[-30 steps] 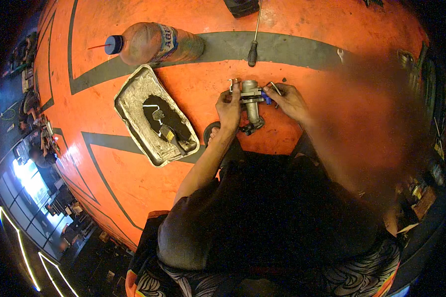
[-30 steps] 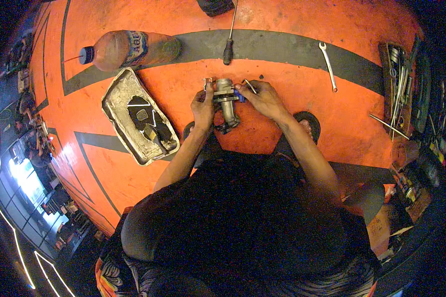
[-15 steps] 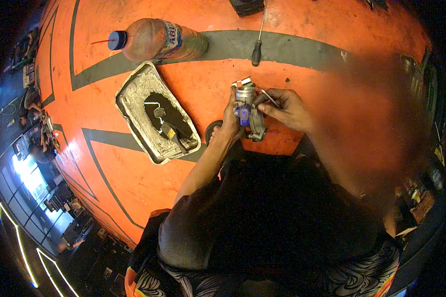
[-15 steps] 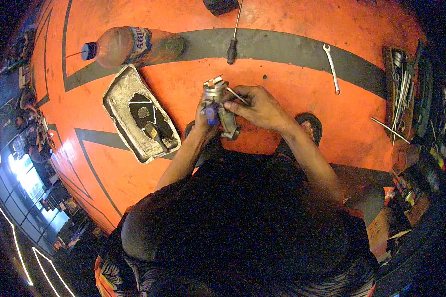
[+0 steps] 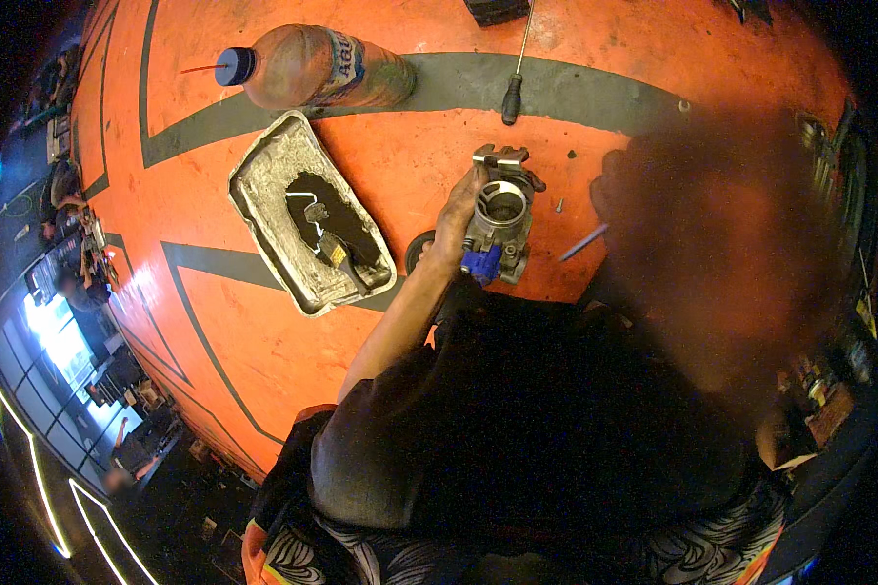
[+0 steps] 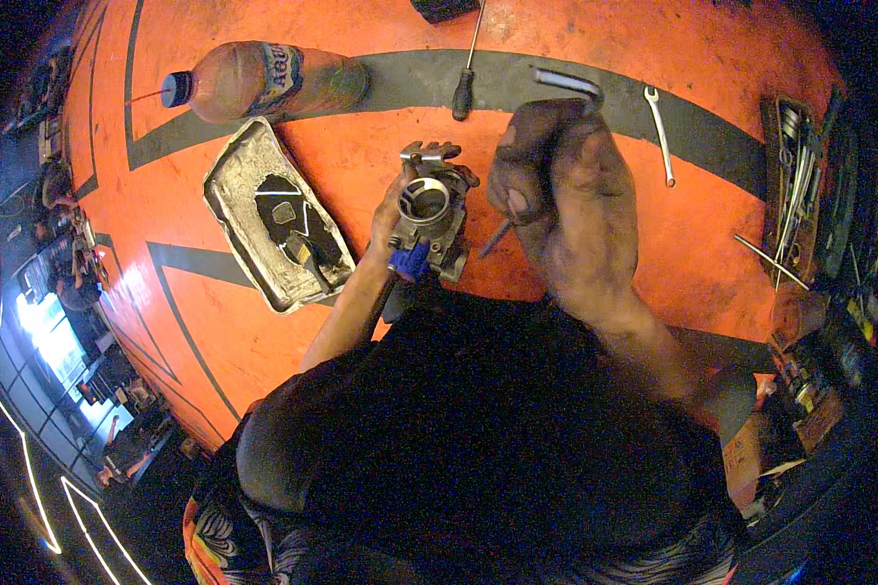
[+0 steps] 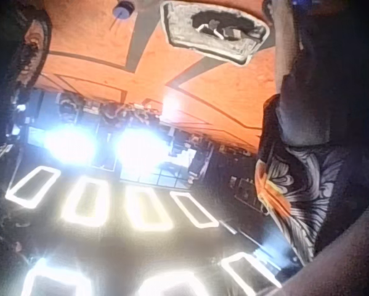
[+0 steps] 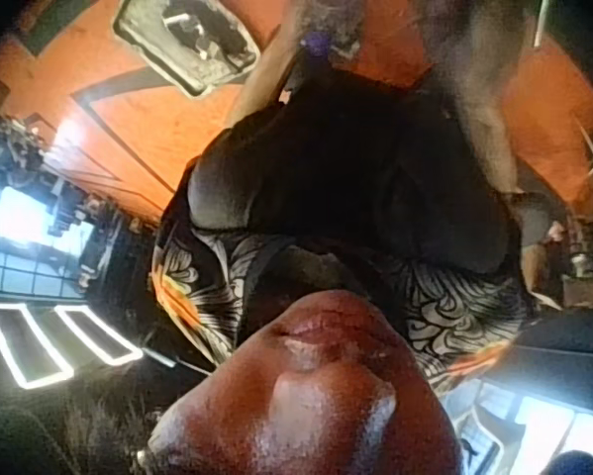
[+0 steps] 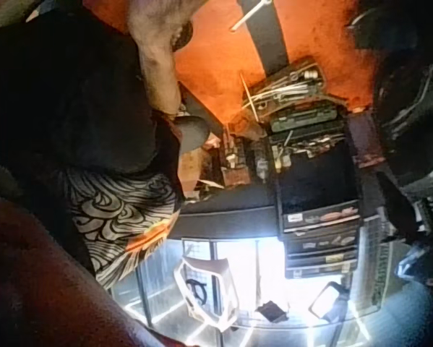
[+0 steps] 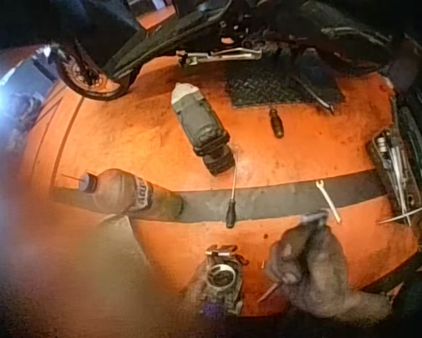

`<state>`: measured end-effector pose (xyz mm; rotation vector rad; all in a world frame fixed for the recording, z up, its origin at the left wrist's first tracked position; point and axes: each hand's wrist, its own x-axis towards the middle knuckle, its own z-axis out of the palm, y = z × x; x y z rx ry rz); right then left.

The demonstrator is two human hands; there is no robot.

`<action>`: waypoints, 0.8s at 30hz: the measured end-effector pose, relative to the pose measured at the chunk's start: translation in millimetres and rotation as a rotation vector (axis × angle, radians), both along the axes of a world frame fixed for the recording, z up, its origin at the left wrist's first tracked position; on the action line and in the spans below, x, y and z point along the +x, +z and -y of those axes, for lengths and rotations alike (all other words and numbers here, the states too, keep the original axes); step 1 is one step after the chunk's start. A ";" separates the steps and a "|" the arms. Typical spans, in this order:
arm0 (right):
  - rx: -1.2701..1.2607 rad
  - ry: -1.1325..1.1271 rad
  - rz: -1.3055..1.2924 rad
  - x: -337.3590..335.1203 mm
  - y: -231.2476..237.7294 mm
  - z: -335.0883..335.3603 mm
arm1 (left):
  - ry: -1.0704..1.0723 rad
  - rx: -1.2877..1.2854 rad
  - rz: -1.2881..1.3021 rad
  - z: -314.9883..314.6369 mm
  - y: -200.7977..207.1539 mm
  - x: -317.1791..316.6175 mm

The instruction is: The person disassembles a mechanical motorcycle part by hand while sitting on the floor, using an allen key to remove bolts and placing the pieces into a small tray.

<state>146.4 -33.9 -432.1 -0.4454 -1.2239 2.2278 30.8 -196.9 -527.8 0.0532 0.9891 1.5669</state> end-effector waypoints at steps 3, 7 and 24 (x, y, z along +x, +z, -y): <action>-0.142 0.061 -0.031 -12.5 -7.6 10.9 | -0.025 -0.167 -0.202 3.7 -10.0 2.2; -0.281 0.106 -0.054 -22.1 -17.3 20.2 | -0.011 -0.129 -0.168 -0.4 5.2 7.8; 0.103 0.168 0.397 -10.6 -26.5 -1.1 | 0.035 -0.227 -0.220 -3.1 -2.3 7.9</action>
